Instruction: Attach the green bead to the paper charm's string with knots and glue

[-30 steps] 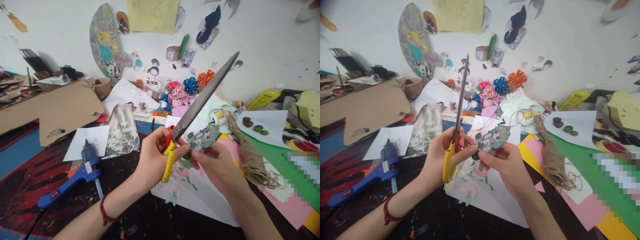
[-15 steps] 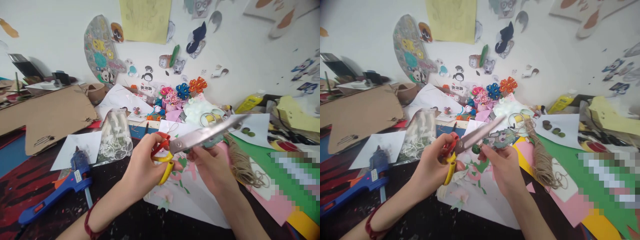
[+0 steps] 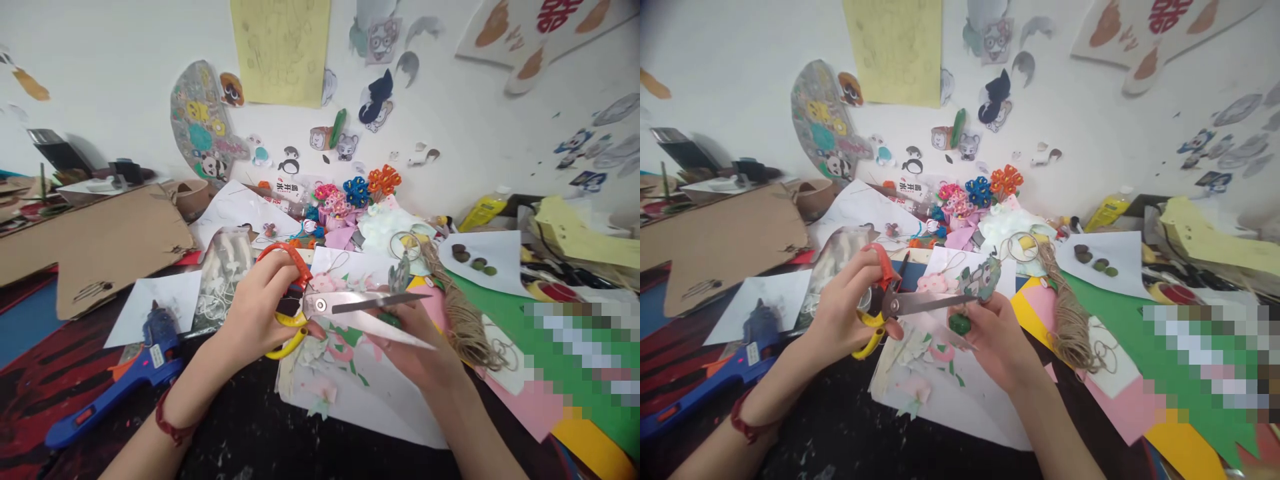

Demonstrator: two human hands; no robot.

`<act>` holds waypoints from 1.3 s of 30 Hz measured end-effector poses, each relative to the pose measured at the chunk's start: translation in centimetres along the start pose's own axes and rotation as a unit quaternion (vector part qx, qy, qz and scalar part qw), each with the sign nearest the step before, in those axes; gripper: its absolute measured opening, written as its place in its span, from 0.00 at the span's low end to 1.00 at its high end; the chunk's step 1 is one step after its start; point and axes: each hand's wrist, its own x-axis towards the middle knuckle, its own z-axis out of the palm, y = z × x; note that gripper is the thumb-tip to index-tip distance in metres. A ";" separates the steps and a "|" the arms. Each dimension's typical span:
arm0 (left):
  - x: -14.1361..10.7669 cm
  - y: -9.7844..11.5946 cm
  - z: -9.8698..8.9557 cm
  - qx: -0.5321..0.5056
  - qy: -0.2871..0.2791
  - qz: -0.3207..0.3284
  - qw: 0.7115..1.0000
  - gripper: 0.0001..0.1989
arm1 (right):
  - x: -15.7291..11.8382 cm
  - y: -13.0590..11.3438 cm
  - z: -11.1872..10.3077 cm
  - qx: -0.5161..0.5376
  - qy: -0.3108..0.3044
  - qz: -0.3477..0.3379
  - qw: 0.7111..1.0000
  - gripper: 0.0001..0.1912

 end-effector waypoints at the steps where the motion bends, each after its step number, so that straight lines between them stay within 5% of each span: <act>1: 0.0 0.0 0.0 0.008 0.005 0.008 1.000 0.23 | 0.0 0.0 0.0 0.002 0.002 0.003 1.000 0.18; 13: -0.6 0.3 0.1 0.058 -0.002 0.020 0.998 0.18 | 0.0 0.2 0.0 -0.007 -0.013 0.024 1.000 0.18; 23: -1.0 0.1 0.4 0.065 0.006 0.021 0.998 0.15 | 0.0 0.3 0.1 -0.009 0.041 0.023 0.999 0.20; 34: -1.2 0.1 0.1 0.081 0.014 0.036 0.996 0.20 | 0.1 0.3 0.0 -0.020 0.030 0.015 0.999 0.19; 39: -0.8 0.5 -0.1 0.053 0.009 -0.048 0.997 0.17 | 0.2 0.0 0.0 -0.031 0.014 0.006 0.999 0.22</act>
